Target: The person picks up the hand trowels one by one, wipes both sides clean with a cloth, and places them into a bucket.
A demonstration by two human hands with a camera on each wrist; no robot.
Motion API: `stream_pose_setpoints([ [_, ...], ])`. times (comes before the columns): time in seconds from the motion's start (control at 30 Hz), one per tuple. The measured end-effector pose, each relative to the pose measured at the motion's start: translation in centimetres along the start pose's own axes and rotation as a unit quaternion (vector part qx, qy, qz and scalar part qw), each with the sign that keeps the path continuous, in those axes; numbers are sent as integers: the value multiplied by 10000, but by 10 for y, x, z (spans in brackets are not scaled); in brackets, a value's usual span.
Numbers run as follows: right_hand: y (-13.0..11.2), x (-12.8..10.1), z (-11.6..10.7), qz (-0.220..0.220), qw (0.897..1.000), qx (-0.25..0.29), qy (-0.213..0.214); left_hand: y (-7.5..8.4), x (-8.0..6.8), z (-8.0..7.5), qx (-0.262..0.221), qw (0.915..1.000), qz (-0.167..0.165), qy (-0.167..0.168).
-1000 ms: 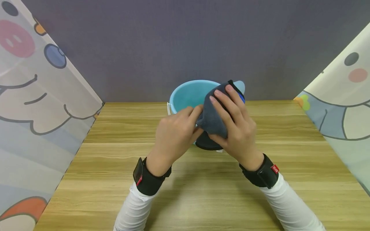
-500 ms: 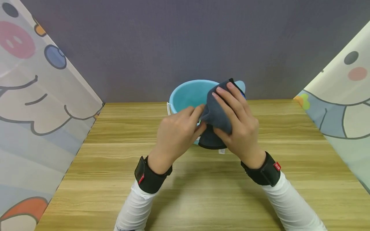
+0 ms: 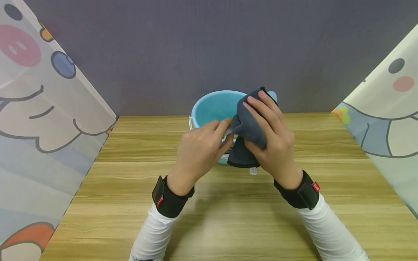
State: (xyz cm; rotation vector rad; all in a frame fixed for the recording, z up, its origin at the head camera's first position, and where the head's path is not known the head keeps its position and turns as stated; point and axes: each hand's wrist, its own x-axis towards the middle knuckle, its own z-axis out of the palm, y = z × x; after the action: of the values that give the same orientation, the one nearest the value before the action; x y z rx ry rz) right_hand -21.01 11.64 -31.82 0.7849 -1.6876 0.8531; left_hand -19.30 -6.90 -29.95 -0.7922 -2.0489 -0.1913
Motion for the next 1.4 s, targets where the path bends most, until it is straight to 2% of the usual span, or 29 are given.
stream_pose_setpoints([
  [0.4, -1, 4, -6, 101, 9996, 27, -266, -1, 0, -1, 128, 9999, 61, -28],
  [0.9, 3, 7, -15, 391, 9989, 245, -47, 0, -2, -3, 124, 9998, 109, 71],
  [1.23, 6, 13, -20, 607, 9974, 171, 362, -3, -2, -6, -245, 9996, -102, 66],
  [1.4, 9, 15, -23, 749, 9961, -18, 472, -5, -2, -9, -588, 9980, -217, -28],
])
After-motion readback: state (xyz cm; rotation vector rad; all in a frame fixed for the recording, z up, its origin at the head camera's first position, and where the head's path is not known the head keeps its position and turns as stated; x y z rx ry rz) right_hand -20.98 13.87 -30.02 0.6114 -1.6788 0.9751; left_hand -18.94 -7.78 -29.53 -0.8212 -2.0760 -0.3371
